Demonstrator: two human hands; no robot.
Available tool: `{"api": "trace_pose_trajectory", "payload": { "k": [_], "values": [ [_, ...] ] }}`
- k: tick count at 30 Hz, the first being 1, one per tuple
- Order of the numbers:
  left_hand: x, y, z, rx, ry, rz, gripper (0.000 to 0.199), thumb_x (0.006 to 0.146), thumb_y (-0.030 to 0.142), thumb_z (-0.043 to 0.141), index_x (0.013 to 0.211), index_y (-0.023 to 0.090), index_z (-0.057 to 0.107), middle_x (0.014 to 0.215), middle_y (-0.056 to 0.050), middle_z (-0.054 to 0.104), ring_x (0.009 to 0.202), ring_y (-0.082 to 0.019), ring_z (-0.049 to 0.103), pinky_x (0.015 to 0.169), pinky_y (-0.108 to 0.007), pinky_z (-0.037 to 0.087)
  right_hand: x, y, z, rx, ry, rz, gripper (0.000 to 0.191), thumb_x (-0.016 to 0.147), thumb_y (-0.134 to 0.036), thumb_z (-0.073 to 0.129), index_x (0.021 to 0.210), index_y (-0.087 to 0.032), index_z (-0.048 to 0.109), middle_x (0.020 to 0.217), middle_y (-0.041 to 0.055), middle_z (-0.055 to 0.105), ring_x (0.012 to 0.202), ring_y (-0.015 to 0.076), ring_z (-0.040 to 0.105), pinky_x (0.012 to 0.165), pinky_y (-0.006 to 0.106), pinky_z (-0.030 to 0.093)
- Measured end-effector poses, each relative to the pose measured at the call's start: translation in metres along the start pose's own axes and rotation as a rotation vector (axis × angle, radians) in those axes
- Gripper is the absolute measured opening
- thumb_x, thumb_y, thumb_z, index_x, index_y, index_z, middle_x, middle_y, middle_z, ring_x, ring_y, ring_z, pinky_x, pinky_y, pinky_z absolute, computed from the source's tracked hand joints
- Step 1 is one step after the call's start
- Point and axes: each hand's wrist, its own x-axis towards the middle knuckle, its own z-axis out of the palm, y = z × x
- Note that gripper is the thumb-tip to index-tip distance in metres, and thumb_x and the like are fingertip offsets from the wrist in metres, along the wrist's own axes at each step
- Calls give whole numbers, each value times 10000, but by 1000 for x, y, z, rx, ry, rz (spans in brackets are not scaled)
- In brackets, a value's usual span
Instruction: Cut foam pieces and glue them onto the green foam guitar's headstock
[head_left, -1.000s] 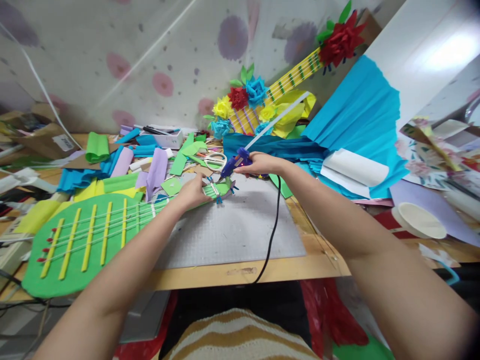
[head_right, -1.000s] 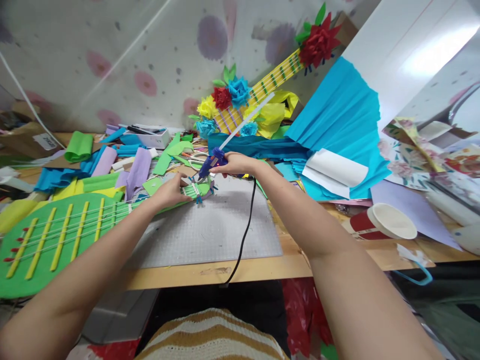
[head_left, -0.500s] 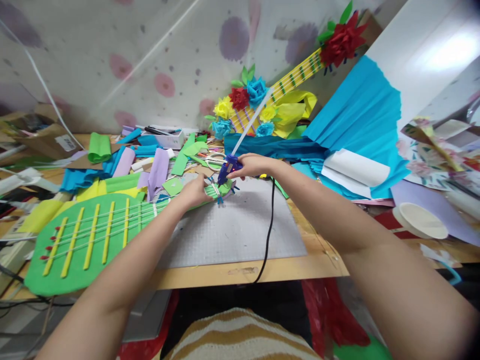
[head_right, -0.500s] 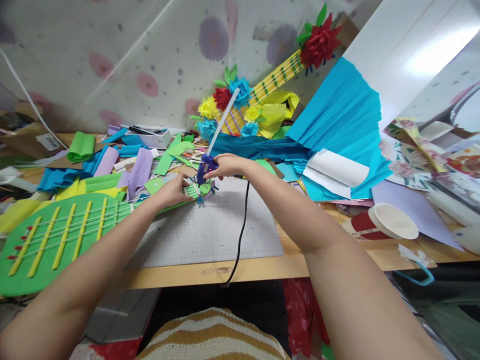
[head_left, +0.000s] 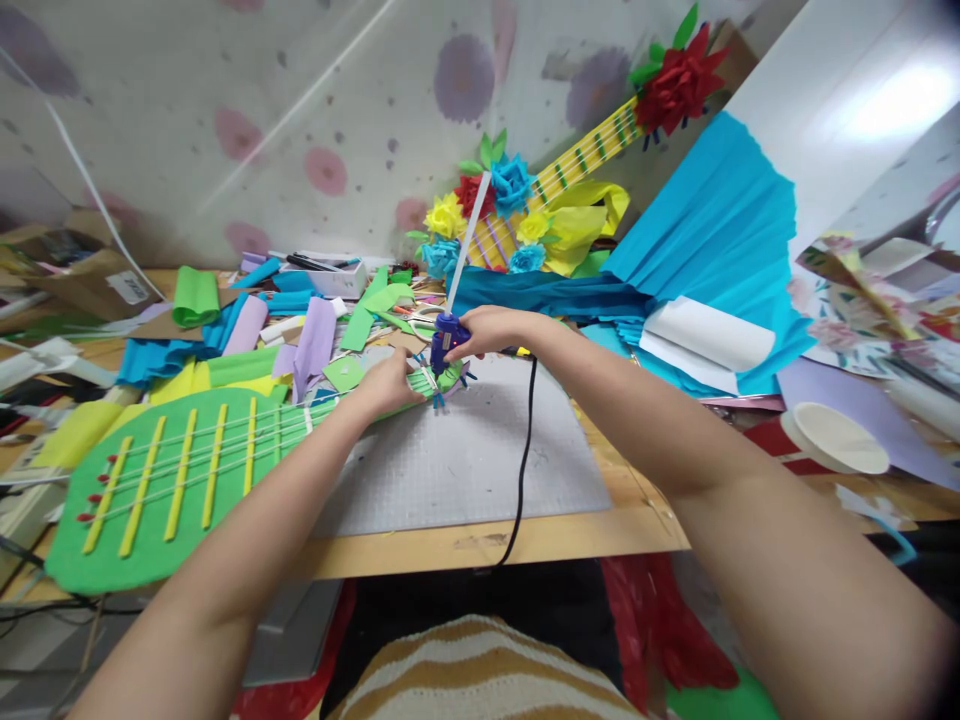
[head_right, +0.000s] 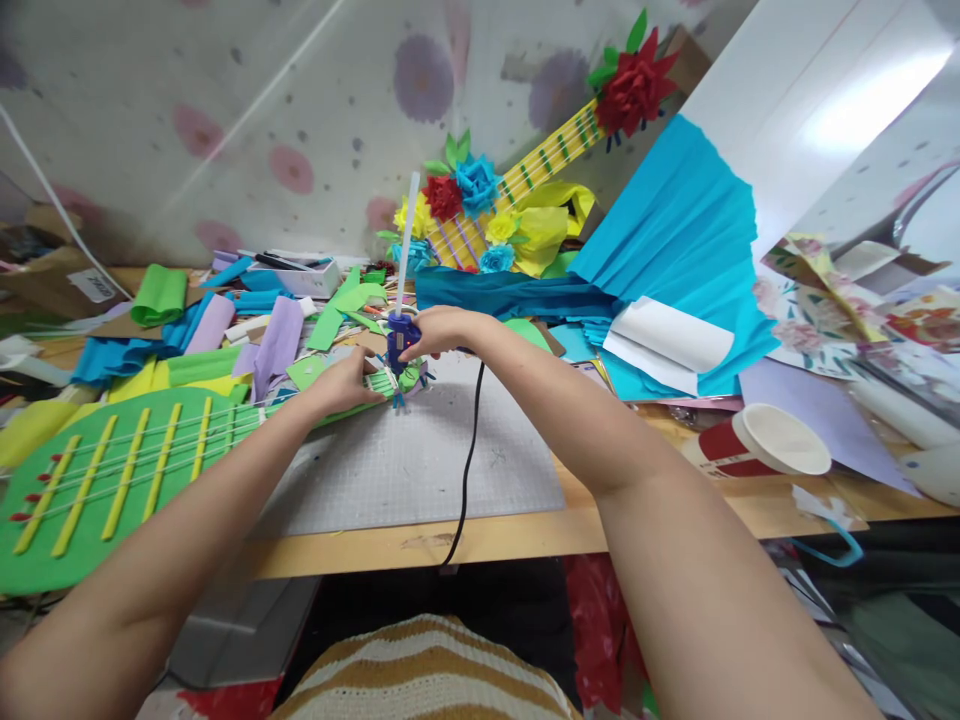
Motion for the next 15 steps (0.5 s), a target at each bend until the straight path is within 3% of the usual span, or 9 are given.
{"api": "trace_pose_trajectory", "payload": {
  "k": [15],
  "values": [
    [1,2,-3,9,-34,-9,719,554,350,695,1165,182,353,1121,-112,599,989,-248,573,726,-279,423,14,3,3,-12,-32,-60,455,657,-611,565,699,-164,634,635,43,619,650,161,564,597,262,367]
  ]
}}
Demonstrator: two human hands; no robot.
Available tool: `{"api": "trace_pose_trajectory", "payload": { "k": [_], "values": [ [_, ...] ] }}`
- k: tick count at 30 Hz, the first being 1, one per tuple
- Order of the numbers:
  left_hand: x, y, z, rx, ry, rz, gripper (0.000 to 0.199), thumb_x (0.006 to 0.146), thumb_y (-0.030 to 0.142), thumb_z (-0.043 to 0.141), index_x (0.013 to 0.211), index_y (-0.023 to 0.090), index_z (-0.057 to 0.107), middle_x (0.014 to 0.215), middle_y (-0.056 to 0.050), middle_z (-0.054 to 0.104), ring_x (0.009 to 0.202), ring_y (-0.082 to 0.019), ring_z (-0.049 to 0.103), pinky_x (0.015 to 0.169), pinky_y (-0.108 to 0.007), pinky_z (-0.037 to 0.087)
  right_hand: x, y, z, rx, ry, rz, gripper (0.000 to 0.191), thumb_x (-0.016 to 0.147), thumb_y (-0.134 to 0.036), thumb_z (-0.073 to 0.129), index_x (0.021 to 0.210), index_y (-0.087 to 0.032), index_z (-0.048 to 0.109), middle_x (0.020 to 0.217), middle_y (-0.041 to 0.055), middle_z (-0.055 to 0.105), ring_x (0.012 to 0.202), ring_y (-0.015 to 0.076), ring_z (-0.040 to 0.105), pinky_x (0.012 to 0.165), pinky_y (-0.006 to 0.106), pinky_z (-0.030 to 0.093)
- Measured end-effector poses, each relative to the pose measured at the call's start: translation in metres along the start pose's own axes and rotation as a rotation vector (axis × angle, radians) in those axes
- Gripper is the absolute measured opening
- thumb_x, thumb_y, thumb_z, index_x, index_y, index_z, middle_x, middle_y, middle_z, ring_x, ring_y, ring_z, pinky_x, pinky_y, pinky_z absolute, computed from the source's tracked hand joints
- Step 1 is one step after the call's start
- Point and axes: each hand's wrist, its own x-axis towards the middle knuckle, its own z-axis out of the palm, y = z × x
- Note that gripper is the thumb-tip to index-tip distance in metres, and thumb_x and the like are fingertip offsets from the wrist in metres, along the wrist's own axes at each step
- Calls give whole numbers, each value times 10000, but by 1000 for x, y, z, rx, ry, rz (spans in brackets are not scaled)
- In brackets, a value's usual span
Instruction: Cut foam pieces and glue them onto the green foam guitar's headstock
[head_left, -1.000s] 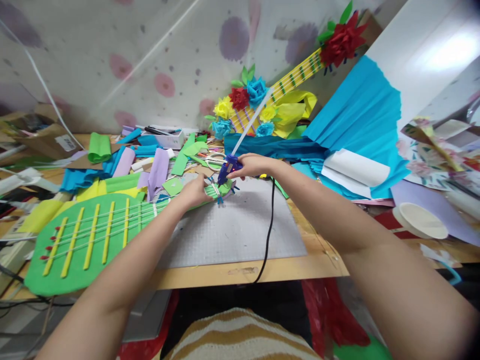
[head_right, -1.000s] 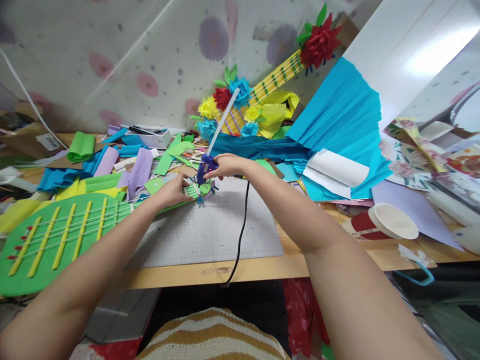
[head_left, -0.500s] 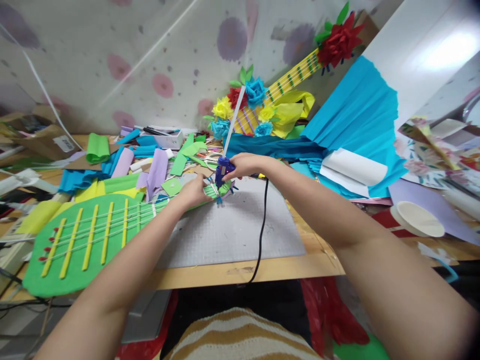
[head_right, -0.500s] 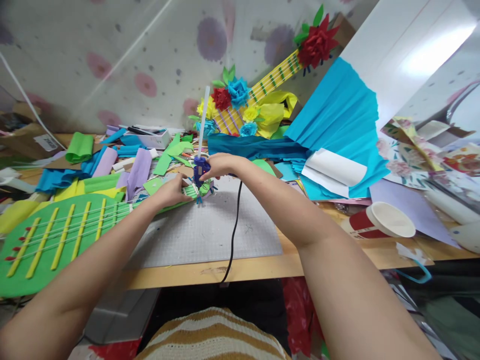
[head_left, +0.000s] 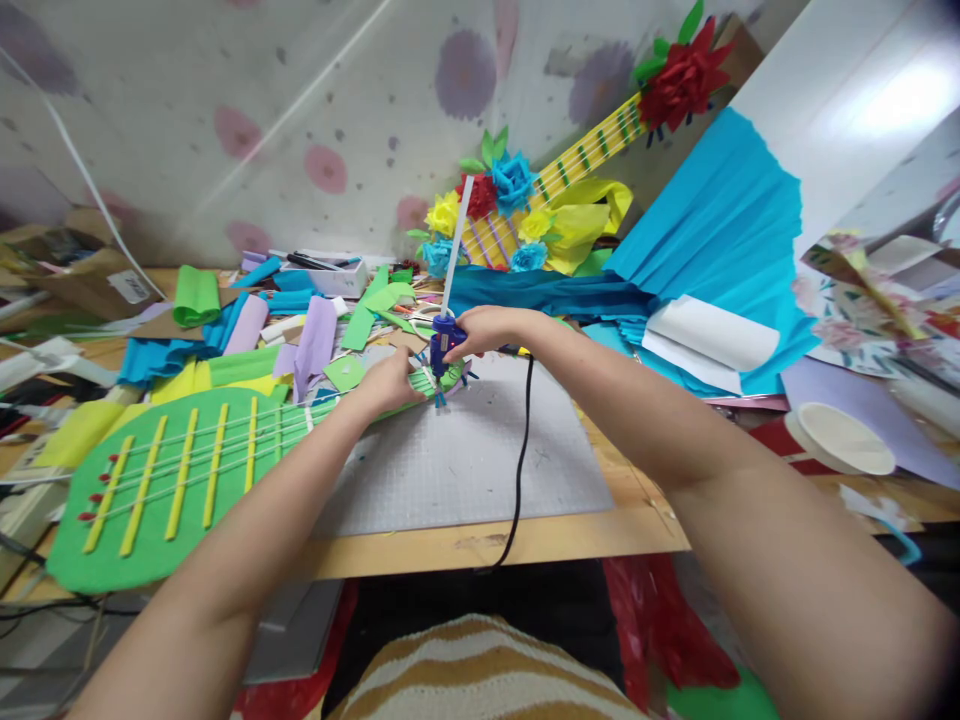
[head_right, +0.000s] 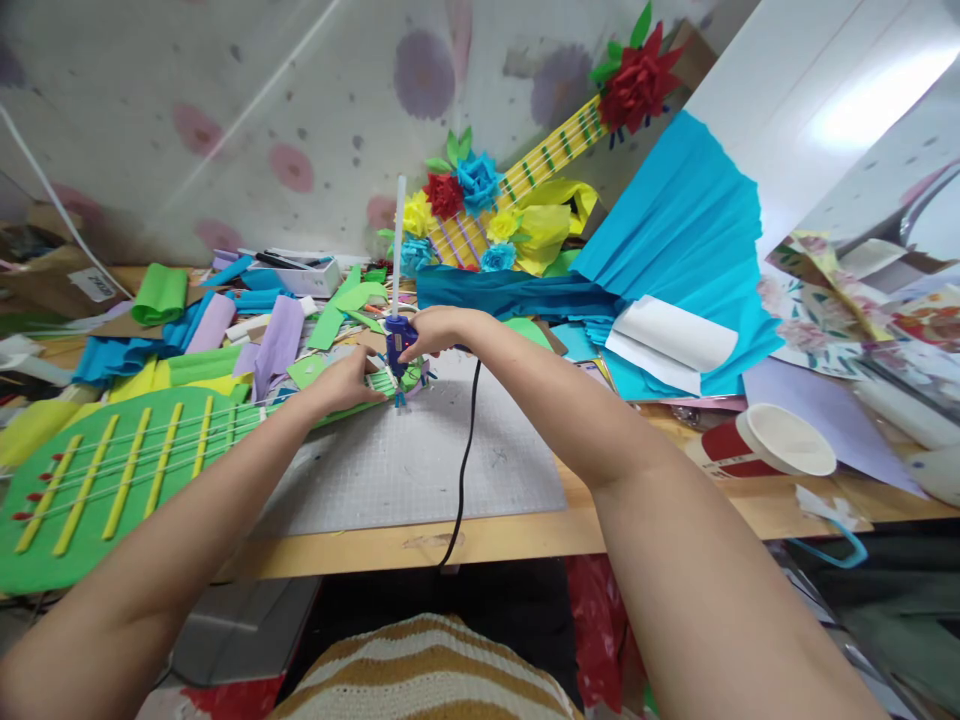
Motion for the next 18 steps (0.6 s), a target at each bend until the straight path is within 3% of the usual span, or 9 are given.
{"api": "trace_pose_trajectory", "payload": {
  "k": [18],
  "values": [
    [2,0,0,49,2,8,714,558,367,674,1164,164,356,1098,-121,606,965,-257,578,704,-283,423,-8,-4,-3,-34,35,58,510,682,-624,534,806,-142,642,698,62,622,699,177,573,618,260,377]
  ]
}}
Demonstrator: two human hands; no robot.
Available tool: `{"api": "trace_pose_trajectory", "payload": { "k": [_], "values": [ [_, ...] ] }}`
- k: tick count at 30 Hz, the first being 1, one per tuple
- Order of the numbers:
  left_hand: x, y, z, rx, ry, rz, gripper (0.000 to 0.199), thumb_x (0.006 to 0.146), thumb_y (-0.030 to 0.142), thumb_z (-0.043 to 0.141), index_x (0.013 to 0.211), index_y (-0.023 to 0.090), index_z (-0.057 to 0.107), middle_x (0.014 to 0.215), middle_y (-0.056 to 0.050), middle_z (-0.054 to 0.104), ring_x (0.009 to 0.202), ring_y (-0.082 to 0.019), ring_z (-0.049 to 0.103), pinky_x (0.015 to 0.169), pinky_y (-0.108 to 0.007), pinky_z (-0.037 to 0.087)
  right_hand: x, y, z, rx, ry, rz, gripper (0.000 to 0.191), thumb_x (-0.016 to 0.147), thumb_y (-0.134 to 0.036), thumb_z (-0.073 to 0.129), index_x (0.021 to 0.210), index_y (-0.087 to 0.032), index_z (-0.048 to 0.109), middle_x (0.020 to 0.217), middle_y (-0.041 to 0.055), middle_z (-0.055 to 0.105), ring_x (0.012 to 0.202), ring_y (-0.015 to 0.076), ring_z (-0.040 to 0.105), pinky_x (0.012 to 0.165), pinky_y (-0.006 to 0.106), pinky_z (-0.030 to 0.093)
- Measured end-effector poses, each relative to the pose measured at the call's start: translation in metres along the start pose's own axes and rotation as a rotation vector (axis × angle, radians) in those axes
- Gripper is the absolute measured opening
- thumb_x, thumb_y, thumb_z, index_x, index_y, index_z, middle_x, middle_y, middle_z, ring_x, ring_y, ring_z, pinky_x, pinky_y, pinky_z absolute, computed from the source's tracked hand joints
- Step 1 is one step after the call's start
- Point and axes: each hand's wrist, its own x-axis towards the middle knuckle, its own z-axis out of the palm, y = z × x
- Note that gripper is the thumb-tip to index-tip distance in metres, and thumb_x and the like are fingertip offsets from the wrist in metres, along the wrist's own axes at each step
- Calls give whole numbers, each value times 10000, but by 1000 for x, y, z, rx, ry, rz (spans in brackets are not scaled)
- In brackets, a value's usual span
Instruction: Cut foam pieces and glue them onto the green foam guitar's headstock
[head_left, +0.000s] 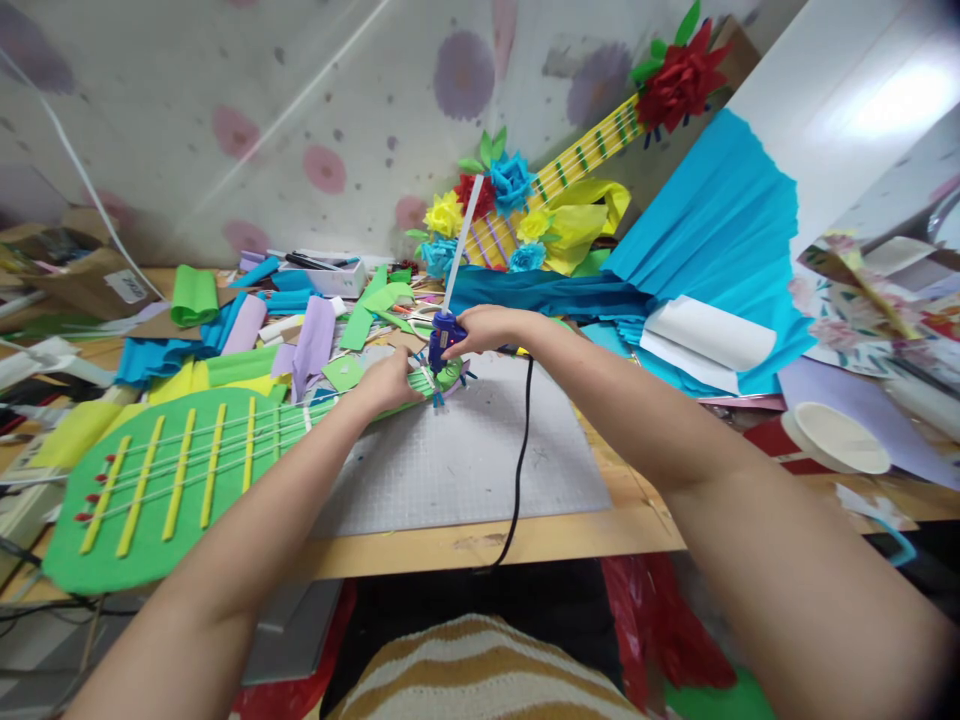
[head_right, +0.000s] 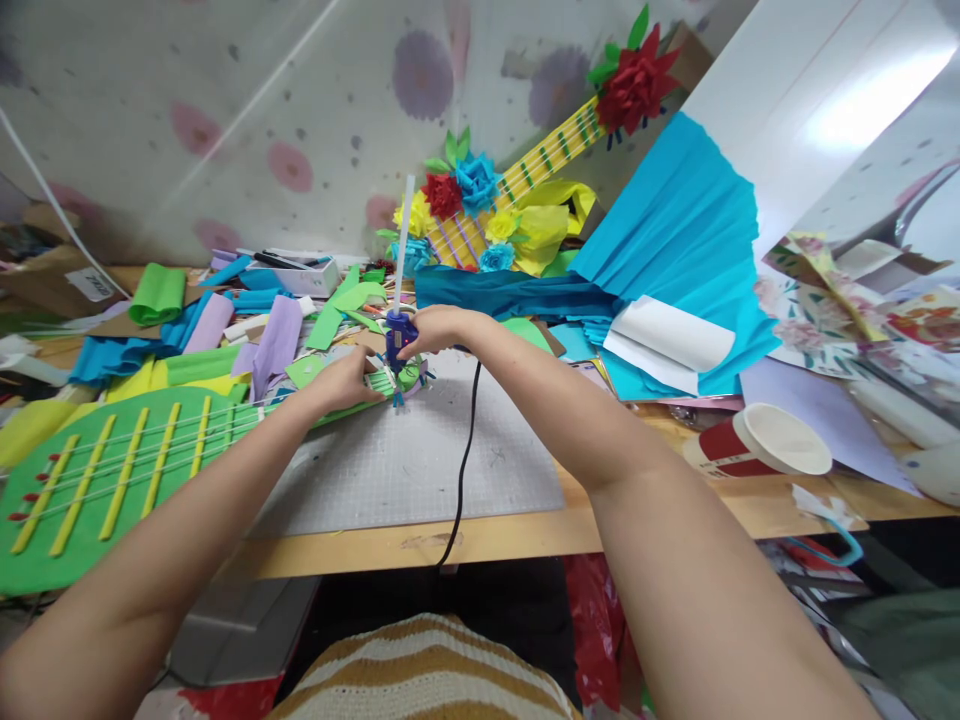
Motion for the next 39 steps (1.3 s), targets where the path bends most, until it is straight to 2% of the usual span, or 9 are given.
{"api": "trace_pose_trajectory", "payload": {
  "k": [6,11,15,19,26,34,39],
  "values": [
    [1,1,0,16,-9,-8,712,558,377,680,1159,179,353,1111,-108,605,974,-242,579,705,-263,425,0,-6,0,-87,47,32,559,693,-611,525,986,-145,621,861,89,643,845,210,588,642,244,386],
    [-1,3,-1,40,-4,-12,688,571,377,671,1152,174,365,1106,-107,608,977,-246,581,712,-269,428,2,-5,1,-97,58,44,591,699,-632,503,1028,-154,609,945,98,636,889,219,582,665,246,393],
    [-2,3,-2,34,-4,-15,690,570,379,680,1152,179,368,1107,-107,610,980,-240,583,720,-262,427,1,-5,0,-85,54,48,570,707,-625,505,988,-143,619,884,94,635,845,213,587,657,251,392],
    [-3,4,-2,34,-5,-33,700,570,390,687,1154,181,365,1107,-114,609,981,-237,584,727,-259,426,1,-4,-2,-59,-4,33,558,718,-626,492,909,-123,638,780,80,631,746,187,586,643,255,389],
    [-2,5,-2,46,3,-37,703,561,414,691,1147,185,376,1104,-114,611,964,-237,591,718,-264,426,4,-2,1,-50,-16,4,554,708,-626,507,925,-133,637,777,68,634,706,170,582,615,247,379],
    [-3,8,-4,45,-11,-63,702,552,422,697,1136,190,384,1090,-112,613,975,-243,586,730,-269,423,6,-4,3,-107,53,31,619,686,-656,509,1030,-152,608,945,103,633,880,219,583,672,245,393],
    [-4,8,-3,54,14,-48,681,552,444,693,1118,190,411,1091,-111,617,981,-246,585,730,-268,420,8,-2,1,-79,65,50,610,689,-661,501,979,-139,627,913,109,639,853,219,588,684,258,401]
  ]
}}
